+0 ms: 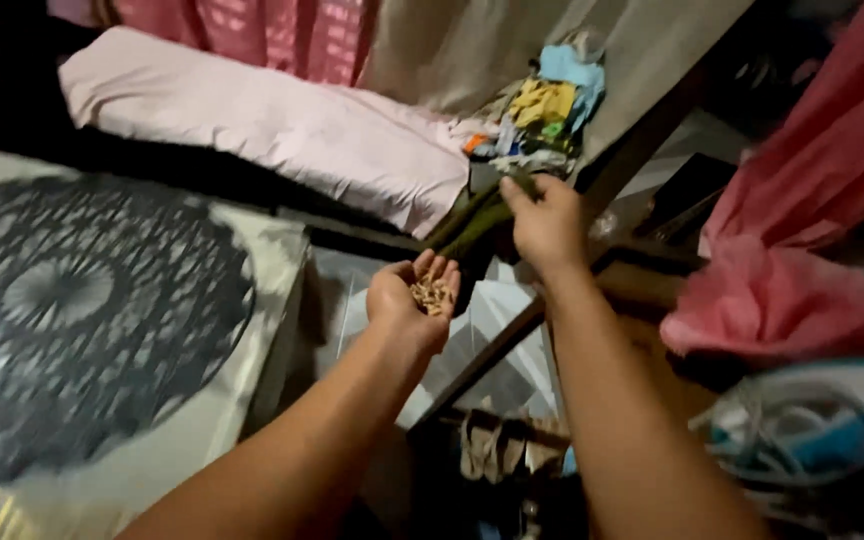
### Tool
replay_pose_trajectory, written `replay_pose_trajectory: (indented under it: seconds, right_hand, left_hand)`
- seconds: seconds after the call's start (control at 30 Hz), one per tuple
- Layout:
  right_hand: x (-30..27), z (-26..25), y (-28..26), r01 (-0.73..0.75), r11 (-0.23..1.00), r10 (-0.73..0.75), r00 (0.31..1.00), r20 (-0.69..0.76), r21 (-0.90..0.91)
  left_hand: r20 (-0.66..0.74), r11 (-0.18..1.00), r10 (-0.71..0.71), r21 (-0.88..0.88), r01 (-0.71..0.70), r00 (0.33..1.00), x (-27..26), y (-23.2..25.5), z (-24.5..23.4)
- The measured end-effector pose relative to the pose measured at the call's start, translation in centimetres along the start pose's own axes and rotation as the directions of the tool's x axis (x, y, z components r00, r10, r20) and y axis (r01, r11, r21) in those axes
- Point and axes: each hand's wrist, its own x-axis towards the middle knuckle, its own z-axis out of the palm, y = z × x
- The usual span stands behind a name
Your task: The person is cleaning food debris from a dining table and wiping it with a green cloth.
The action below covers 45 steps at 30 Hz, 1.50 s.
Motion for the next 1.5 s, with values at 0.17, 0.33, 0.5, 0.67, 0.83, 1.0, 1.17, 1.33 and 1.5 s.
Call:
replay_pose_trajectory:
  seconds: [0.17, 0.33, 0.5, 0.67, 0.83, 1.0, 1.17, 1.33, 1.5]
  right_hand:
    - [5.6, -1.4, -4.0, -0.005, 0.999, -0.01, 0.96, 0.279, 0.054]
    - [14.3, -0.7, -5.0, 0.144, 0.989, -0.143, 0.989, 0.037, -0.028]
    - [22.7, 0.9, 1.9, 0.041, 0.975, -0.092, 0.969, -0.229, -0.219]
    - [27.9, 1.9, 7.0, 0.136, 0.977, -0.188, 0.911, -0.367, -0.163]
    - [32.0, 1.0, 10.0, -0.3, 0.867, 0.261, 0.954, -0.151, -0.398]
    - [38.9, -0.4, 19.3, -0.498, 0.866, 0.451, 0.817, -0.359, -0.047]
    - [43.6, -2.4, 20.3, -0.497, 0.854, 0.519, 0.834, -0.187, 0.154]
    - [48.9, -5.1, 27.6, -0.135, 0.878, 0.347, 0.841, -0.416, 0.459]
    - [51.6, -8.9, 33.3, -0.513, 0.825, 0.278, 0.734, -0.62, -0.238]
  left_hand:
    - [-0.042, 0.991, -0.108, 0.078, 0.111, 0.993, 7.2, -0.8, 4.8]
    - [-0.037, 0.975, -0.189, 0.114, 0.192, 0.981, 14.2, -0.2, 11.9]
    - [-0.048, 0.967, -0.226, 0.109, 0.23, 0.973, 20.2, -0.4, 16.6]
    - [-0.046, 0.941, -0.294, 0.163, 0.297, 0.955, 27.9, -2.0, 17.6]
    - [-0.105, 0.916, -0.319, 0.22, 0.335, 0.942, 35.3, -4.8, 19.7]
    - [-0.143, 0.846, -0.349, 0.377, 0.377, 0.926, 43.5, -9.3, 24.2]
    - [-0.158, 0.702, -0.483, 0.517, 0.489, 0.861, 49.6, -15.1, 28.3]
    - [-0.214, 0.64, -0.586, 0.47, 0.608, 0.782, 56.3, -21.2, 30.8]
    - [-0.258, 0.58, -0.644, 0.449, 0.68, 0.72, 62.2, -27.9, 31.8]
